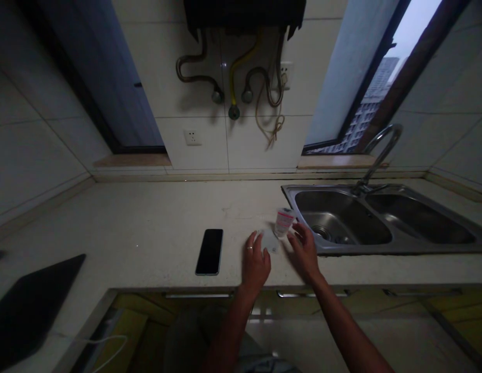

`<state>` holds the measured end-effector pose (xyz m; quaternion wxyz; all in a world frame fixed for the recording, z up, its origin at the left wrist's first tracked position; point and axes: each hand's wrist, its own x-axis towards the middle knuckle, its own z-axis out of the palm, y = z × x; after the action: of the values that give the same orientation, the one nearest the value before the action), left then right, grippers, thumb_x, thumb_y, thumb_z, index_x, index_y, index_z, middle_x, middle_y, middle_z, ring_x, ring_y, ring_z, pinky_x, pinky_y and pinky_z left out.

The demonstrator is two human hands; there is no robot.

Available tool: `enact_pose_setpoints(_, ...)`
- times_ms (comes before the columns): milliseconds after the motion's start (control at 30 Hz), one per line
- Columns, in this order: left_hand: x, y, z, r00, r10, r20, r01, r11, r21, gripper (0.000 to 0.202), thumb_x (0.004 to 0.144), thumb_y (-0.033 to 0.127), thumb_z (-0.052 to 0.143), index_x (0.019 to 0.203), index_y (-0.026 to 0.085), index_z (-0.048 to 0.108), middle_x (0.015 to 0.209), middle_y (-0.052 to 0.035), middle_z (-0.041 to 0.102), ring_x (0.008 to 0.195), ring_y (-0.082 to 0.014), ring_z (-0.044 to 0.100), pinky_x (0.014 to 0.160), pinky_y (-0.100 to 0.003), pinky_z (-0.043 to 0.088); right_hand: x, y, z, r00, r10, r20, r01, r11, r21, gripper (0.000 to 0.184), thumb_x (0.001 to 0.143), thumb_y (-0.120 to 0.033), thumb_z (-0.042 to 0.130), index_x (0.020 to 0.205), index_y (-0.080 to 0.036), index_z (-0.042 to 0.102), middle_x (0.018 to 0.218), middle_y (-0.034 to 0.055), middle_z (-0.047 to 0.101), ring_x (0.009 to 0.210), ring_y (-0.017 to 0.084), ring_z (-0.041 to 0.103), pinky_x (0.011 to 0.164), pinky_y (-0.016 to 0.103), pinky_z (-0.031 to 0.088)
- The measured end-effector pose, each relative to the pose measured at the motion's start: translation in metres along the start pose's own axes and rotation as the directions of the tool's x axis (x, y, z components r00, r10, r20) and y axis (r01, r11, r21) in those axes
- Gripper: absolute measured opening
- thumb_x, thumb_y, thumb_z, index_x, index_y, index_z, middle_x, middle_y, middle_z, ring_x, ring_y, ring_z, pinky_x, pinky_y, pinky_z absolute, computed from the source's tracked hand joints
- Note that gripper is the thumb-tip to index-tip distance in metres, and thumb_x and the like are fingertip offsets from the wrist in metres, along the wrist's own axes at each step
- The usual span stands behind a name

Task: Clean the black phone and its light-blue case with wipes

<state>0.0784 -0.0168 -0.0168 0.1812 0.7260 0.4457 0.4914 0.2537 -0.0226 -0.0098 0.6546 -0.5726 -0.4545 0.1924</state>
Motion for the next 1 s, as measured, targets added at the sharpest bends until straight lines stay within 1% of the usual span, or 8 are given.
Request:
enact_pose_setpoints(100, -0.011, 0.003, -0.018, 0.998, -0.005, 0.062, 0.009, 0.998, -0.063, 0.031, 0.091, 0.016, 0.047, 0.116, 0.021, 0.065, 0.108, -0.0113, 0.068, 0.103, -0.022, 0.064, 0.093, -0.04, 0.054, -0.034, -0.012, -0.005, 1.0, 0.005, -0.015, -0.006, 0.998, -0.066, 0.037, 0.085, -0.044, 0.066, 0.115, -0.023, 0.063, 0.115, 0.0116, 0.07, 0.104, 0.027, 0.066, 0.096, 0.047, 0.051)
enact_pose_setpoints(200, -0.016, 0.001, -0.044, 0.993, -0.041, 0.111, 0.053, 0.992, -0.116, 0.026, 0.091, 0.023, 0.051, 0.107, 0.026, 0.071, 0.096, -0.0104, 0.07, 0.092, -0.0227, 0.066, 0.086, -0.038, 0.054, -0.055, -0.033, -0.002, 0.963, 0.028, 0.268, 0.001, 0.994, -0.108, 0.025, 0.089, -0.046, 0.062, 0.096, -0.024, 0.071, 0.095, 0.0084, 0.074, 0.09, 0.025, 0.07, 0.086, 0.04, 0.056)
enact_pose_setpoints(300, -0.006, -0.012, -0.074, 0.997, -0.053, 0.048, 0.052, 0.999, 0.009, 0.028, 0.09, 0.025, 0.052, 0.111, 0.025, 0.07, 0.106, -0.0119, 0.069, 0.103, -0.0256, 0.063, 0.097, -0.043, 0.05, -0.058, -0.052, 0.01, 0.872, -0.011, 0.49, 0.058, 0.995, -0.081, 0.026, 0.09, -0.047, 0.06, 0.091, -0.025, 0.073, 0.089, 0.0071, 0.075, 0.086, 0.025, 0.07, 0.081, 0.037, 0.056)
enact_pose_setpoints(400, 0.011, -0.039, -0.099, 0.991, -0.105, -0.08, 0.122, 0.96, 0.251, 0.033, 0.09, 0.027, 0.05, 0.118, 0.02, 0.065, 0.121, -0.0154, 0.065, 0.118, -0.029, 0.057, 0.106, -0.05, 0.043, -0.051, -0.058, 0.033, 0.82, -0.008, 0.573, 0.051, 0.997, -0.059, 0.03, 0.092, -0.048, 0.057, 0.085, -0.023, 0.073, 0.082, 0.006, 0.075, 0.08, 0.023, 0.069, 0.078, 0.035, 0.054)
enact_pose_setpoints(500, 0.02, -0.066, -0.116, 0.974, -0.167, -0.15, 0.215, 0.889, 0.405, 0.039, 0.091, 0.03, 0.047, 0.123, 0.012, 0.061, 0.13, -0.0218, 0.059, 0.125, -0.032, 0.053, 0.107, -0.052, 0.041, -0.046, -0.048, 0.058, 0.773, 0.037, 0.633, -0.01, 0.999, -0.047, 0.032, 0.092, -0.047, 0.055, 0.086, -0.021, 0.072, 0.081, 0.0053, 0.074, 0.077, 0.021, 0.068, 0.073, 0.032, 0.054)
enact_pose_setpoints(633, 0.016, -0.08, -0.121, 0.972, -0.215, -0.1, 0.237, 0.863, 0.445, 0.035, 0.091, 0.032, 0.046, 0.116, 0.015, 0.065, 0.121, -0.0182, 0.066, 0.116, -0.0302, 0.059, 0.103, -0.048, 0.045, -0.048, -0.033, 0.075, 0.744, 0.087, 0.663, -0.017, 0.994, -0.111, 0.028, 0.089, -0.043, 0.061, 0.099, -0.02, 0.072, 0.09, 0.0059, 0.075, 0.081, 0.021, 0.068, 0.074, 0.032, 0.053)
enact_pose_setpoints(767, 0.01, -0.079, -0.119, 0.973, -0.216, -0.077, 0.226, 0.853, 0.47, 0.031, 0.09, 0.032, 0.049, 0.109, 0.017, 0.069, 0.125, -0.0157, 0.066, 0.119, -0.0299, 0.058, 0.104, -0.047, 0.044, -0.053, -0.031, 0.072, 0.756, 0.091, 0.649, -0.014, 0.992, -0.122, 0.029, 0.091, -0.043, 0.058, 0.101, -0.02, 0.072, 0.092, 0.0062, 0.075, 0.083, 0.021, 0.068, 0.075, 0.032, 0.052)
enact_pose_setpoints(1000, 0.007, -0.083, -0.125, 0.97, -0.225, -0.088, 0.241, 0.897, 0.369, 0.03, 0.09, 0.032, 0.048, 0.105, 0.019, 0.07, 0.123, -0.0123, 0.068, 0.122, -0.0275, 0.058, 0.107, -0.045, 0.043, -0.053, -0.034, 0.071, 0.754, 0.074, 0.653, 0.008, 0.993, -0.121, 0.029, 0.092, -0.044, 0.056, 0.1, -0.021, 0.071, 0.092, 0.0066, 0.075, 0.083, 0.022, 0.068, 0.076, 0.034, 0.053)
